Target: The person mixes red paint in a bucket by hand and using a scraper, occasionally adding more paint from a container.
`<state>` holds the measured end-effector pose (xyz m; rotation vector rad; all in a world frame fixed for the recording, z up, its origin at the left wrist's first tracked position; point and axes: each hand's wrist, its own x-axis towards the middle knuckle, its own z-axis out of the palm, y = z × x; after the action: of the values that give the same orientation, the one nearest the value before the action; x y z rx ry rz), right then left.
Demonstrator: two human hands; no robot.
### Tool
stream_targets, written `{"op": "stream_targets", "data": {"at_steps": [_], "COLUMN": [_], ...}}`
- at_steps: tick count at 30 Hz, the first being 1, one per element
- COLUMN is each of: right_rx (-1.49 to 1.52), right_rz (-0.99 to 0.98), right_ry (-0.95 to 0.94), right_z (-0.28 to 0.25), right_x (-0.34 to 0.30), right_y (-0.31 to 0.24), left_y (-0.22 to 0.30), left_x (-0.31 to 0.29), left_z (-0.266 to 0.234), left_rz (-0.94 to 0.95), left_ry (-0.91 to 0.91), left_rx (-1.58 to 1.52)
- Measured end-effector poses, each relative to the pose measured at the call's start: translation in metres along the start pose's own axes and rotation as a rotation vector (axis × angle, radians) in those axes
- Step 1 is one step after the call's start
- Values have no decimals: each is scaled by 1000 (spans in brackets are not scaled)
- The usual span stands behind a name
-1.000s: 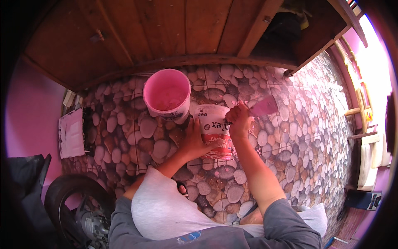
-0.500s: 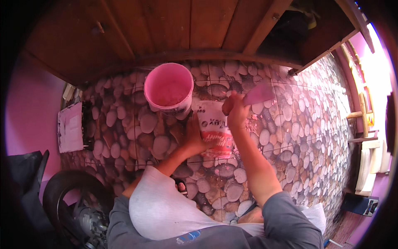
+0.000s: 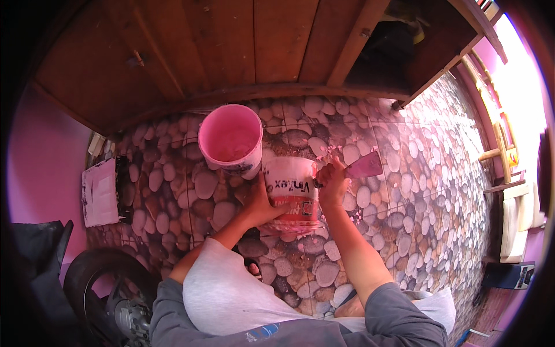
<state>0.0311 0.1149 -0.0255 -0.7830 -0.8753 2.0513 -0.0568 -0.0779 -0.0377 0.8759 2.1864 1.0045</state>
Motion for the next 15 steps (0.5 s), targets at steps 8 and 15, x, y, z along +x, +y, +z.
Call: {"op": "stream_targets", "data": {"at_steps": [8, 15], "right_rx": [-54, 48], "right_rz": [46, -285], "right_ry": [-145, -457], "right_z": [16, 131], "right_x": [-28, -11], "right_y": [-8, -137], "left_y": [18, -9], "left_x": [-26, -24], "left_z": [21, 37], "left_rz": [112, 143], "left_ry": [85, 136], "left_rx": [-145, -101]}}
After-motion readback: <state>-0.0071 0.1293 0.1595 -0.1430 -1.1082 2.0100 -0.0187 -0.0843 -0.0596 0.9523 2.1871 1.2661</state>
